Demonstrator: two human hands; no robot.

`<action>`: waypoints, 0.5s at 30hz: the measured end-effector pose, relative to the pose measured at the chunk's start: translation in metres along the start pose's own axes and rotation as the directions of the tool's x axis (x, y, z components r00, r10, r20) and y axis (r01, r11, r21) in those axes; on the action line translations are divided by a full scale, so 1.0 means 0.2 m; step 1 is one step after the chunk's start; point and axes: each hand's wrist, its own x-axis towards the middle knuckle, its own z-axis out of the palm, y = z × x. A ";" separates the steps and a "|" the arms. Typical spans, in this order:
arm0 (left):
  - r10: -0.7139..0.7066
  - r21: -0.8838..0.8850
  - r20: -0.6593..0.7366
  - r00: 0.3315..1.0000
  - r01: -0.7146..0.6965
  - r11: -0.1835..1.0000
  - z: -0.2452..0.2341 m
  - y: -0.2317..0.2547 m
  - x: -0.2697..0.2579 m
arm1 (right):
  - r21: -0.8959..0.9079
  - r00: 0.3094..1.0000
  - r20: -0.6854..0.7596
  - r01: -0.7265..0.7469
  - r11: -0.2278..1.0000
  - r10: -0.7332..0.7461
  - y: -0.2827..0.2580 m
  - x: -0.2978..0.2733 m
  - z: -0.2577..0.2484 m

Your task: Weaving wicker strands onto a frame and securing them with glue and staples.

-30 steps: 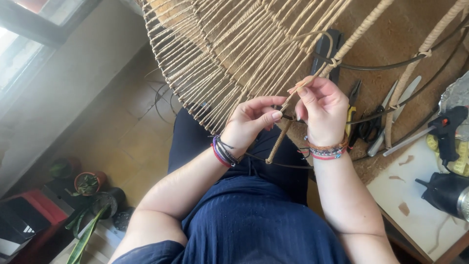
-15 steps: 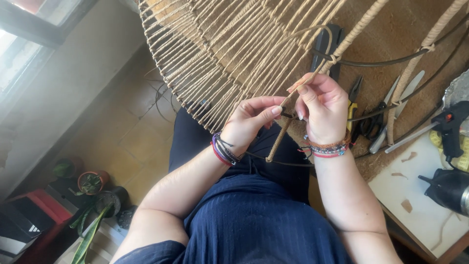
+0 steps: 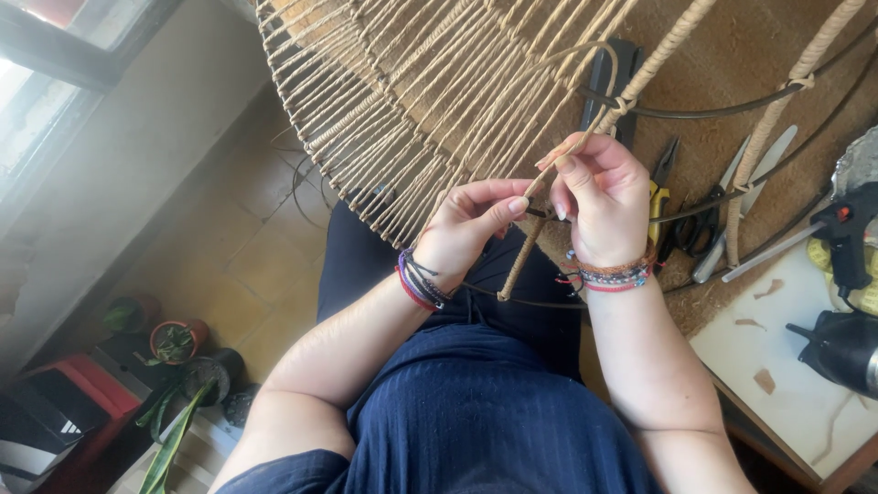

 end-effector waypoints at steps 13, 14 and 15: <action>0.050 0.043 -0.036 0.998 -0.049 0.998 0.00 -0.08 0.01 | -0.112 0.993 0.073 -0.089 0.990 0.097 -0.02 -0.07 -0.01; 0.060 0.050 -0.037 0.997 -0.058 0.997 0.00 -0.08 0.01 | -0.131 0.993 0.078 -0.080 0.988 0.091 -0.01 -0.06 -0.01; 0.060 0.050 -0.037 0.998 -0.058 0.997 0.00 -0.08 0.00 | -0.131 0.993 0.078 -0.080 0.988 0.091 0.00 -0.06 -0.02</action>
